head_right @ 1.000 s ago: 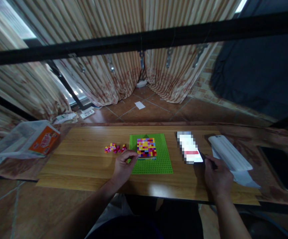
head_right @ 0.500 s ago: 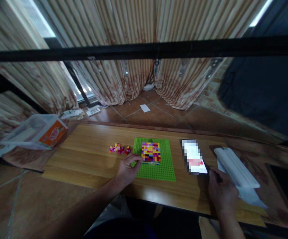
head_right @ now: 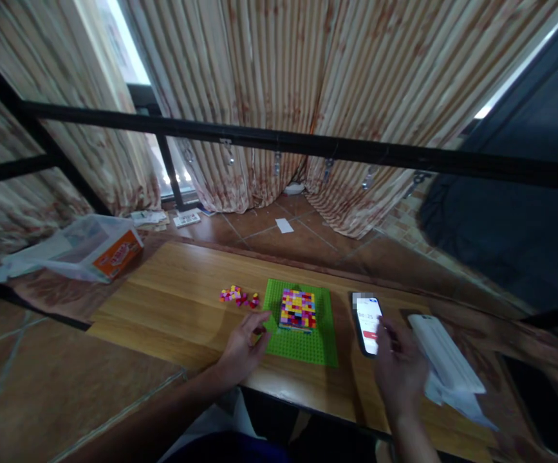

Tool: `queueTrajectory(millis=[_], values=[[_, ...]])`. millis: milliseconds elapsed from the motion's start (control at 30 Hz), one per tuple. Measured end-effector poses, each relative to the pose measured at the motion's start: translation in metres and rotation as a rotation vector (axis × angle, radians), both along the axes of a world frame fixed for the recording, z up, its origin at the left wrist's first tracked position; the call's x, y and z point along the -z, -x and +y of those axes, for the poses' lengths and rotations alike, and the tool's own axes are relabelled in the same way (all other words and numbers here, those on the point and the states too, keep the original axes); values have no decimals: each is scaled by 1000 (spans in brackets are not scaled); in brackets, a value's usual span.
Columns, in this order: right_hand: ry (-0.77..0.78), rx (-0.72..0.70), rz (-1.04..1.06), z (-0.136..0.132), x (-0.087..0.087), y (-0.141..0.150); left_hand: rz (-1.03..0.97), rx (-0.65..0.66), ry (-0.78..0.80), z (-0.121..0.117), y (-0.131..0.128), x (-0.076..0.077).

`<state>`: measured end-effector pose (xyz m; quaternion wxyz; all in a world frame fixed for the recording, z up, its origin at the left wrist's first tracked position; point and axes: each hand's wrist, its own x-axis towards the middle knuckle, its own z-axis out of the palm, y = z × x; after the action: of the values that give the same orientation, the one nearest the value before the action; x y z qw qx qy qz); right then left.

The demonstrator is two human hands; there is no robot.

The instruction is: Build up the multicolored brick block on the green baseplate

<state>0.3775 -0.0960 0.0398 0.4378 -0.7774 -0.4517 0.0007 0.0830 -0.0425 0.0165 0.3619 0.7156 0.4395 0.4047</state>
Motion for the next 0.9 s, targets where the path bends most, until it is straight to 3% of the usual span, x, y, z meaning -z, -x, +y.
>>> queueTrajectory(millis=[133, 300, 433, 667, 900], values=[[28, -428, -42, 52, -17, 67, 47, 58, 34, -2, -4, 4], [167, -600, 30, 86, -4, 91, 43, 139, 200, -5, -8, 1], [151, -568, 51, 77, 5, 87, 35, 173, 269, -12, -11, 4], [166, -352, 20, 42, 10, 86, -97, 173, 307, -22, -27, 14], [153, -215, 245, 12, 18, 90, -137, 61, 269, -2, -37, 11]])
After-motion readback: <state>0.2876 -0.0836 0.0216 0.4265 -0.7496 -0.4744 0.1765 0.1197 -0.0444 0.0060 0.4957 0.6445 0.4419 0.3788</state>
